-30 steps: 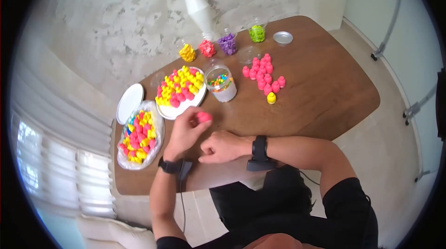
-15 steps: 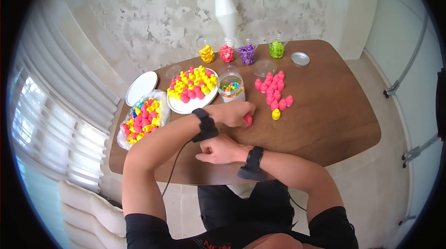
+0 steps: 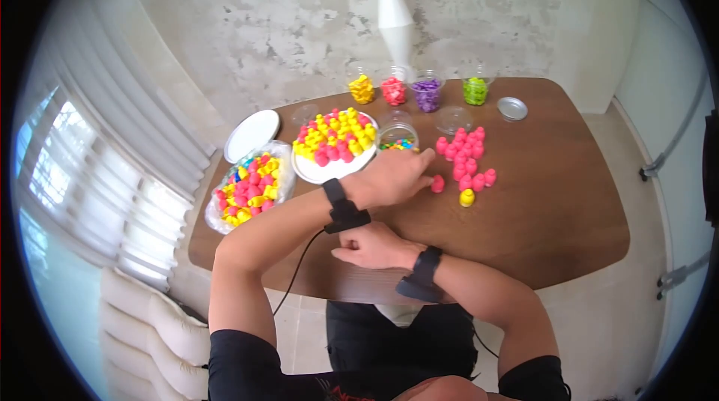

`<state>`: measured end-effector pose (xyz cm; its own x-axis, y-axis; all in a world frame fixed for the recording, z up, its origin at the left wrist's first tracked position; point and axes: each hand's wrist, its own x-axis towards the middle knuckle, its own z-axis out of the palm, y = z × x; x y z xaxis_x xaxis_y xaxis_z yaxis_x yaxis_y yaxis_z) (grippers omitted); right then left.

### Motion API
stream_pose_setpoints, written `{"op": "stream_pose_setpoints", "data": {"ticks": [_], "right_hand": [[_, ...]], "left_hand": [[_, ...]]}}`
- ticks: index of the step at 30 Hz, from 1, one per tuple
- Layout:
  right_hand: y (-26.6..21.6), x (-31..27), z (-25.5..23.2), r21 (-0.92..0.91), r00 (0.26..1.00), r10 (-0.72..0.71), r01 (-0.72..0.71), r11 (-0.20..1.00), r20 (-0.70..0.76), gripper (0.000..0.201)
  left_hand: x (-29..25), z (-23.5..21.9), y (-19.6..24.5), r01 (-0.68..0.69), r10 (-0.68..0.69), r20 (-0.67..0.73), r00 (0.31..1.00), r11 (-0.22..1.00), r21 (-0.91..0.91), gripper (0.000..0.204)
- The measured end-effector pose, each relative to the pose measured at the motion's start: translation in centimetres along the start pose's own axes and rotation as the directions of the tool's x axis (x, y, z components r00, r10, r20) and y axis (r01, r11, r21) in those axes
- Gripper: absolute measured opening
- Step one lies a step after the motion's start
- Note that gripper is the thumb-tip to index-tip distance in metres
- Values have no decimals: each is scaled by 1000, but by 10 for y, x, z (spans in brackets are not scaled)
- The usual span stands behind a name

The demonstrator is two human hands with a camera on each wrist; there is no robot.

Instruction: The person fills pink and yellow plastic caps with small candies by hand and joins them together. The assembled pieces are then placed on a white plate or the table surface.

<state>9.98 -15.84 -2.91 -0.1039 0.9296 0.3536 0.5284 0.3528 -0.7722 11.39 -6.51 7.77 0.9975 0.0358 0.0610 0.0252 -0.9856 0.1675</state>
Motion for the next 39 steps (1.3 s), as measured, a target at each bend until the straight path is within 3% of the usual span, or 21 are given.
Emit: {"op": "stream_pose_setpoints", "data": {"ticks": [2, 4, 8, 11, 14, 19, 25, 28, 32, 35, 38, 39], "right_hand": [[-3, -1, -5, 25, 999, 28, -29, 999, 16, 34], [-1, -1, -3, 53, 1000, 11, -11, 999, -6, 34], [1, 1, -2, 69, 1000, 10, -10, 998, 0, 34], [-5, 2, -7, 64, 997, 62, -65, 996, 45, 33], [-5, 3, -6, 59, 998, 61, -63, 996, 34, 33], [-6, 2, -6, 77, 994, 101, -104, 992, 43, 33], [0, 4, 1, 116, 994, 104, -105, 988, 18, 34], [8, 5, 7, 254, 982, 184, -191, 948, 53, 33], [7, 8, 8, 366, 975, 217, -222, 904, 56, 32], [7, 9, 5, 385, 974, 219, -227, 894, 65, 32], [8, 8, 2, 420, 968, 242, -245, 874, 61, 29], [9, 7, 2, 445, 967, 250, -243, 862, 45, 27]], "left_hand": [[-19, -29, -12, 38, -37, -107, 994, 999, 2, 22], [-33, -37, -58, 128, -113, -258, 959, 991, 43, 18], [-73, -65, -120, 415, -378, -259, 889, 903, 108, 18], [-105, -26, -190, 382, -343, -280, 896, 919, 96, 25], [-114, -8, -178, 531, -511, -241, 825, 847, 19, 33], [-117, 21, -172, 542, -540, -285, 792, 837, -79, 36], [-126, 33, -169, 539, -559, -217, 801, 829, -147, 37], [-127, 19, -150, 576, -613, -243, 752, 790, -210, 40], [-121, 24, -158, 503, -558, -305, 772, 829, -245, 43], [-117, 32, -168, 489, -564, -223, 795, 814, -313, 38], [-121, 29, -162, 378, -538, -361, 762, 822, -427, 32], [-124, 32, -164, 276, -503, -455, 735, 834, -477, 25]]}}
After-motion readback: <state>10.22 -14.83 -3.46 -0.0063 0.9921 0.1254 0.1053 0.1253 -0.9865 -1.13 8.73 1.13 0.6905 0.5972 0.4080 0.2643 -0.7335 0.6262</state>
